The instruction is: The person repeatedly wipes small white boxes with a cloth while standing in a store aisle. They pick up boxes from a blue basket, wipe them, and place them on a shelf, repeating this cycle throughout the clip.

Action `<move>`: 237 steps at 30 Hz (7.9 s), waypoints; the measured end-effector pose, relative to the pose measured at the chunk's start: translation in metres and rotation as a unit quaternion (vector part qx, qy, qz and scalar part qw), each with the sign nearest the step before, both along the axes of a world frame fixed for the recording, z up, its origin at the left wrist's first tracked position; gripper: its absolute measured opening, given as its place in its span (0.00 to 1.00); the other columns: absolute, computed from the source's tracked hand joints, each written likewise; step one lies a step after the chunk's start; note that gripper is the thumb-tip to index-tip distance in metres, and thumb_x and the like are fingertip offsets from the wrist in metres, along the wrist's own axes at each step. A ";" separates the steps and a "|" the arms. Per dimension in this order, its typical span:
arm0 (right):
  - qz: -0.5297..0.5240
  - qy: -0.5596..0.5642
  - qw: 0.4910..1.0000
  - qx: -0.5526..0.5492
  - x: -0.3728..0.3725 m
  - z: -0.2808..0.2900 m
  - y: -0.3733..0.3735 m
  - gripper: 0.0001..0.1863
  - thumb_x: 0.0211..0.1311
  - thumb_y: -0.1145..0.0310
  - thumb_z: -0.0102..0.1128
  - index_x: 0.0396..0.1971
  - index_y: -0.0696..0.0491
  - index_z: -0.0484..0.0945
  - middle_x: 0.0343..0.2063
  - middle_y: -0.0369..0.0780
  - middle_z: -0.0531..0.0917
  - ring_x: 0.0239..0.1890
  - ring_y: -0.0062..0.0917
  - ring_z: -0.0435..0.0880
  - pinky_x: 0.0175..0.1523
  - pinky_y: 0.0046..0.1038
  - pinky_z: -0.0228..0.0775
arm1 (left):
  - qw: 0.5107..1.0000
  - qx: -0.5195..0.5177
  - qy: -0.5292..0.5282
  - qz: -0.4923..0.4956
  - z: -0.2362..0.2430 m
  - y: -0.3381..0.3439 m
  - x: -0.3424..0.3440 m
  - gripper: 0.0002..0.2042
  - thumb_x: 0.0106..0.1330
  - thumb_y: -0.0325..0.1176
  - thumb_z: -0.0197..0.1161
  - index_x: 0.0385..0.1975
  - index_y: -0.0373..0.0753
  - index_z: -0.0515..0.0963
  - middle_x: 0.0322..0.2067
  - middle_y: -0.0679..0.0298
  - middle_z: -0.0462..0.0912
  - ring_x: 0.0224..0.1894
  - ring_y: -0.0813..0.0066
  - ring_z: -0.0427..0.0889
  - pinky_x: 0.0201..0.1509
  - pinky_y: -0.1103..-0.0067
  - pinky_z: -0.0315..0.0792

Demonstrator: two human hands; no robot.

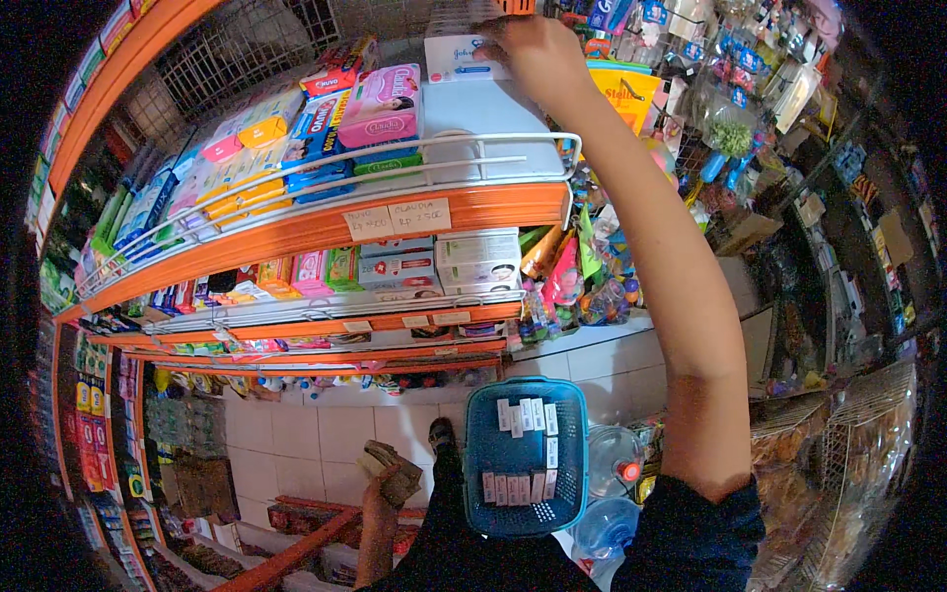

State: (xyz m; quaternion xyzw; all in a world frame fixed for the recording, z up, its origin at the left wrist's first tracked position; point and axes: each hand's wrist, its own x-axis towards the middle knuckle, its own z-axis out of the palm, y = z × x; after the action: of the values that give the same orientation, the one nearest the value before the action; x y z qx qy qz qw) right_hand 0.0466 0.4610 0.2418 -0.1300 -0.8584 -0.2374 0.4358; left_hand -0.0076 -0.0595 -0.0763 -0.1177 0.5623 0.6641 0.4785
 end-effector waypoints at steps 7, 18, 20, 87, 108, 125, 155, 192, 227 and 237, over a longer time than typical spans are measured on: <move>0.000 -0.019 1.000 0.015 0.005 0.002 0.003 0.09 0.42 0.63 0.60 0.26 0.49 0.79 0.18 0.44 0.77 0.23 0.38 0.77 0.29 0.36 0.70 | 1.000 -0.021 -0.012 -0.012 -0.002 -0.008 -0.004 0.14 0.56 0.36 0.50 0.36 0.35 0.75 0.42 0.57 0.73 0.45 0.65 0.73 0.47 0.73 0.70; -0.049 -0.039 0.997 -0.039 0.005 0.006 -0.011 0.13 0.47 0.62 0.57 0.35 0.46 0.78 0.25 0.43 0.79 0.27 0.37 0.78 0.32 0.33 0.70 | 1.000 -0.001 -0.022 -0.009 -0.001 -0.008 -0.002 0.13 0.57 0.34 0.53 0.36 0.33 0.75 0.41 0.57 0.74 0.43 0.65 0.75 0.46 0.73 0.70; -0.024 -0.055 0.996 -0.059 0.012 0.013 -0.015 0.14 0.50 0.64 0.56 0.39 0.48 0.77 0.29 0.44 0.79 0.29 0.37 0.78 0.35 0.31 0.70 | 1.000 -0.024 -0.017 -0.012 -0.002 -0.008 -0.001 0.13 0.56 0.33 0.53 0.36 0.32 0.75 0.40 0.57 0.75 0.42 0.66 0.75 0.46 0.73 0.70; 0.160 0.270 0.632 -0.709 0.198 -0.165 -0.410 0.18 0.53 0.62 0.56 0.41 0.56 0.69 0.33 0.41 0.77 0.38 0.25 0.74 0.44 0.25 0.65 | 0.924 0.179 0.062 -0.331 0.162 -0.042 0.136 0.24 0.54 0.31 0.61 0.50 0.34 0.62 0.41 0.59 0.74 0.44 0.70 0.74 0.48 0.73 0.70; 0.209 -0.024 0.811 -0.546 0.195 -0.109 -0.475 0.13 0.41 0.69 0.64 0.29 0.53 0.73 0.30 0.39 0.73 0.34 0.32 0.74 0.38 0.30 0.65 | 0.953 0.220 0.025 -0.209 0.154 -0.042 0.139 0.30 0.64 0.57 0.26 0.57 0.42 0.55 0.50 0.59 0.67 0.51 0.67 0.68 0.54 0.73 0.64; 0.048 0.124 0.872 -0.472 0.162 -0.139 -0.441 0.17 0.41 0.55 0.64 0.24 0.52 0.74 0.24 0.40 0.76 0.24 0.34 0.77 0.27 0.33 0.68 | 0.932 0.190 0.154 -0.269 0.143 -0.055 0.136 0.25 0.62 0.50 0.47 0.47 0.33 0.65 0.40 0.57 0.74 0.39 0.71 0.76 0.42 0.76 0.71; 0.164 0.273 0.666 -0.674 0.180 -0.120 -0.457 0.14 0.45 0.65 0.65 0.24 0.55 0.69 0.20 0.34 0.73 0.26 0.15 0.71 0.30 0.21 0.65 | 0.932 0.310 0.006 -0.189 0.148 -0.049 0.132 0.22 0.66 0.45 0.42 0.54 0.38 0.60 0.44 0.64 0.71 0.41 0.76 0.73 0.40 0.82 0.71; 0.114 0.060 0.778 -0.616 0.191 -0.105 -0.444 0.19 0.37 0.57 0.68 0.22 0.54 0.72 0.20 0.40 0.76 0.24 0.25 0.75 0.30 0.26 0.66 | 0.725 0.120 0.513 -0.444 0.183 -0.049 0.121 0.29 0.42 0.27 0.65 0.48 0.33 0.66 0.43 0.56 0.74 0.44 0.74 0.73 0.47 0.79 0.66; 0.151 0.154 0.825 -0.523 0.191 -0.089 -0.462 0.18 0.36 0.57 0.68 0.22 0.52 0.72 0.22 0.39 0.74 0.25 0.32 0.76 0.30 0.30 0.69 | 0.902 0.391 -0.095 -0.154 0.123 -0.064 0.116 0.21 0.67 0.47 0.36 0.52 0.38 0.61 0.39 0.58 0.73 0.43 0.69 0.73 0.45 0.74 0.71; 0.006 0.163 0.865 -0.474 0.169 -0.100 -0.454 0.17 0.36 0.60 0.69 0.22 0.53 0.72 0.22 0.38 0.74 0.24 0.32 0.76 0.29 0.29 0.68 | 0.861 0.407 -0.188 -0.238 0.143 -0.056 0.130 0.28 0.60 0.58 0.39 0.47 0.38 0.64 0.36 0.60 0.71 0.34 0.71 0.72 0.35 0.76 0.69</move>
State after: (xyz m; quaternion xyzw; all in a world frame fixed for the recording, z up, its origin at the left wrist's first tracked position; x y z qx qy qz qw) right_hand 0.2152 0.0067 0.1417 -0.3525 -0.7852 0.2253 0.4565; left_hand 0.1220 -0.1157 0.0671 0.1021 0.1517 0.6652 0.7239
